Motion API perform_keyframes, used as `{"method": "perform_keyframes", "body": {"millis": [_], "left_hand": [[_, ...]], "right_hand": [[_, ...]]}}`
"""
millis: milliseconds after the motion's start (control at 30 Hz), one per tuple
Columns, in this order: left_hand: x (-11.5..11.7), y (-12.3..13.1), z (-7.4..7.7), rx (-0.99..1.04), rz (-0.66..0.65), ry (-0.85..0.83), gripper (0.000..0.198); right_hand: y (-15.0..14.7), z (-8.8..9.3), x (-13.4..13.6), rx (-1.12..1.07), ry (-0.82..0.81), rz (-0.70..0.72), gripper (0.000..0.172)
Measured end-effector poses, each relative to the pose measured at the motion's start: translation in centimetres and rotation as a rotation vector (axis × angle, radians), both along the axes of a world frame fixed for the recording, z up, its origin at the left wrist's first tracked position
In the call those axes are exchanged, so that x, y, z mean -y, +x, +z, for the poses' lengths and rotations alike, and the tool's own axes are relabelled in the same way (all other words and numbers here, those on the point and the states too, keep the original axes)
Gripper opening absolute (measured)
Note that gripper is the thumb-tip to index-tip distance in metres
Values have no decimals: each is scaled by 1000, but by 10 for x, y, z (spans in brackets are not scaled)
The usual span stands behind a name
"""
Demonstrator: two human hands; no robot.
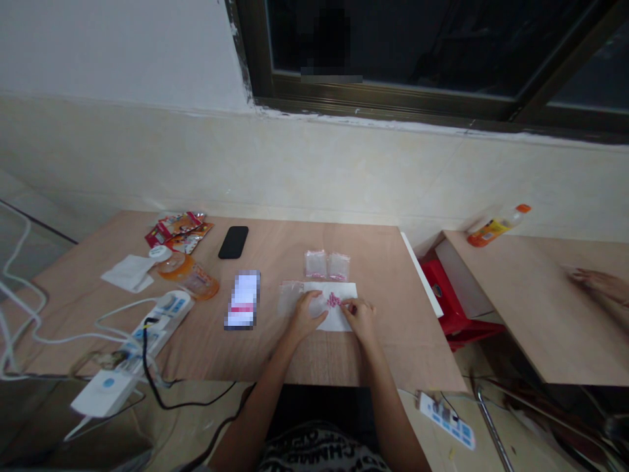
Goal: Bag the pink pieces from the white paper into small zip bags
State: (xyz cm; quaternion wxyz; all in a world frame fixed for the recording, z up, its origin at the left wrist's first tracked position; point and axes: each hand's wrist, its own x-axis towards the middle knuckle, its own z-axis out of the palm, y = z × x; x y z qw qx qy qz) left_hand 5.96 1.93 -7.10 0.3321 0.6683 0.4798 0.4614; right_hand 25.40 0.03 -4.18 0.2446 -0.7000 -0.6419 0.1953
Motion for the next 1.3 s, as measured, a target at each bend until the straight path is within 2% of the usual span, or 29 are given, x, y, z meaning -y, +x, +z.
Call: {"method": "perform_keyframes", "body": {"millis": [367, 633, 800, 1033, 1300], "left_hand": [[-1, 0, 1, -32, 2, 3, 44], [-1, 0, 2, -28, -16, 14, 46], [0, 0, 5, -27, -3, 5, 47], [2, 0, 6, -30, 6, -13, 45], [0, 0, 2, -23, 8, -25, 47]], "right_hand": [[-10, 2, -5, -172, 43, 1, 38], [-34, 5, -12, -248, 28, 104, 38], [-28, 7, -10, -272, 56, 105, 41], [-4, 5, -6, -124, 40, -30, 40], [-6, 3, -5, 20, 44, -14, 31]]}}
